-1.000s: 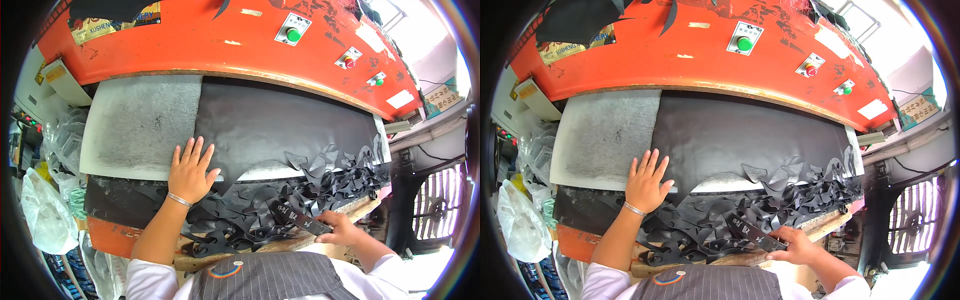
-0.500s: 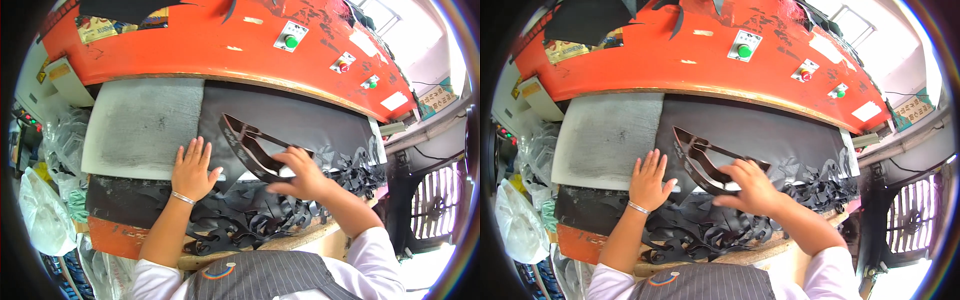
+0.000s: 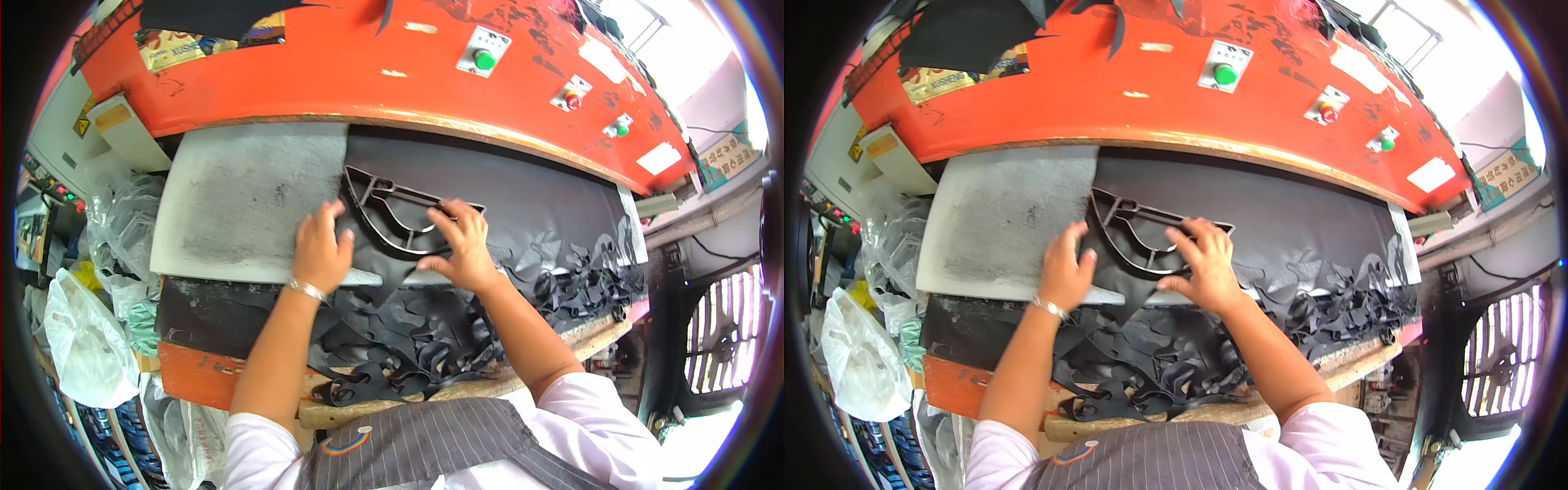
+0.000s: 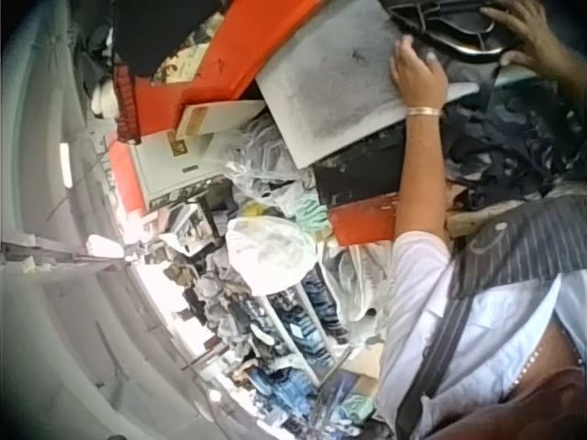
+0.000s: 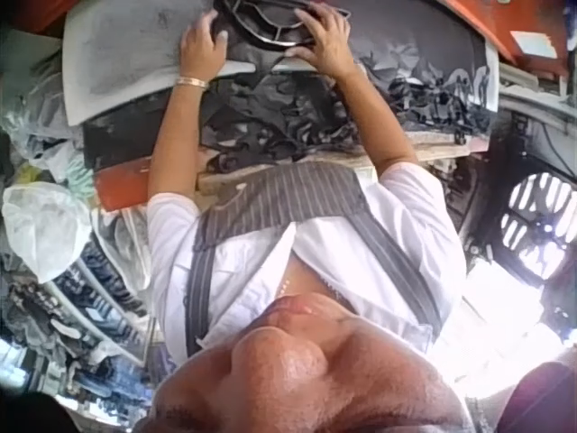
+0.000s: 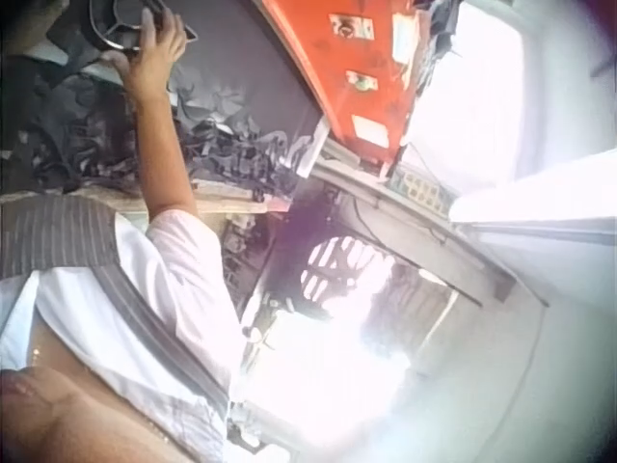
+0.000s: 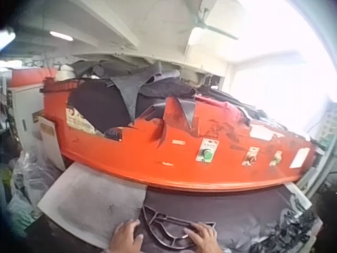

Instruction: Cutting out shoe components from a sheet of material using a hydraulic press and metal dies.

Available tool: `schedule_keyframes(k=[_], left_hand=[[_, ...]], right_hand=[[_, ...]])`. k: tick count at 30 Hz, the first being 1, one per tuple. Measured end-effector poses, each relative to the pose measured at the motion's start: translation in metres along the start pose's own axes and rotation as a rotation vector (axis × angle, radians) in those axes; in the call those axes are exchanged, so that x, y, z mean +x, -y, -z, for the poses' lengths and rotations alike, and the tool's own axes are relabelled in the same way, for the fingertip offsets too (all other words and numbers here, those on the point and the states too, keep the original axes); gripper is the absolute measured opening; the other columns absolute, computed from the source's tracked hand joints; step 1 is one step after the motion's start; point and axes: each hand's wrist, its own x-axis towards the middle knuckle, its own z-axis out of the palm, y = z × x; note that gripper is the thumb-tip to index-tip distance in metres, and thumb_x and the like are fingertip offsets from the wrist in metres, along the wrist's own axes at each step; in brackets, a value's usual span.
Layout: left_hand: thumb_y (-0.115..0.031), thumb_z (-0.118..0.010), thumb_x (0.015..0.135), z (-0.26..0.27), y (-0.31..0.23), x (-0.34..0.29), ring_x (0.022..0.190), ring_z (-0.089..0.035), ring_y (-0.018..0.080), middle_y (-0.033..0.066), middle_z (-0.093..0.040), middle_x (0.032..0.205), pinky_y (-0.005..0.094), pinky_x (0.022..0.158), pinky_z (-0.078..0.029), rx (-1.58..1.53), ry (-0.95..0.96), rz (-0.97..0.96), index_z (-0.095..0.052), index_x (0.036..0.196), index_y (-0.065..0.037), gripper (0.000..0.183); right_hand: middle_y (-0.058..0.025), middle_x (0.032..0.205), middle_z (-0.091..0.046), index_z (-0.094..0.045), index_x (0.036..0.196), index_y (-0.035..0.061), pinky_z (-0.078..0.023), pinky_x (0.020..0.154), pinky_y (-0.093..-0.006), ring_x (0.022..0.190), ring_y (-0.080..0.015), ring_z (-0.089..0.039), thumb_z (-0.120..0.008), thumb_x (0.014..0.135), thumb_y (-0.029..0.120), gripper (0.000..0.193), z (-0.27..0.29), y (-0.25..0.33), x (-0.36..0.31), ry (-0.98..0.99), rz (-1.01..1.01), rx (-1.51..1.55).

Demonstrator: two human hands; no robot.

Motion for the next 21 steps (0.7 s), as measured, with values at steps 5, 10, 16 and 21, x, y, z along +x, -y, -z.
schedule_keyframes(k=[5,10,16,21], left_hand=[[-0.007,-0.051,0.085,-0.023,0.023,0.063,0.127,-0.047,0.0297,0.0166,-0.054,0.132,0.0485,0.109,-0.028,0.145,0.008,0.069,-0.029,0.143,-0.002,0.062],[-0.004,-0.047,0.083,-0.03,0.02,0.079,0.128,-0.047,0.0243,0.0113,-0.052,0.136,0.0427,0.112,-0.026,0.205,0.053,0.16,-0.024,0.146,-0.001,0.067],[-0.004,-0.045,0.083,-0.026,0.021,0.074,0.127,-0.048,0.0266,0.0119,-0.054,0.135,0.0418,0.113,-0.025,0.14,0.061,0.141,-0.021,0.147,0.0,0.069],[-0.004,-0.044,0.083,-0.021,0.024,0.077,0.125,-0.048,0.03,0.0122,-0.056,0.133,0.0409,0.113,-0.024,0.091,0.046,0.143,-0.021,0.147,0.001,0.068]], right_hand=[[-0.0323,0.149,-0.014,-0.045,0.137,0.0212,-0.022,0.109,-0.0545,0.131,-0.0487,-0.029,-0.084,0.062,0.046,0.088,-0.005,-0.02,-0.022,-0.022,-0.416,-0.002],[-0.0298,0.149,-0.02,-0.054,0.119,0.0205,-0.036,0.102,-0.051,0.122,-0.049,-0.04,-0.087,0.061,0.035,0.069,-0.011,-0.028,-0.026,-0.014,-0.516,0.076],[-0.0362,0.142,-0.026,-0.06,0.108,0.0196,-0.039,0.098,-0.0517,0.115,-0.051,-0.045,-0.086,0.061,0.036,0.056,-0.012,-0.032,-0.031,-0.111,-0.421,0.077],[-0.0391,0.139,-0.03,-0.062,0.106,0.0207,-0.039,0.097,-0.0512,0.112,-0.0508,-0.047,-0.084,0.062,0.039,0.052,-0.009,-0.03,-0.027,-0.14,-0.372,0.05]])
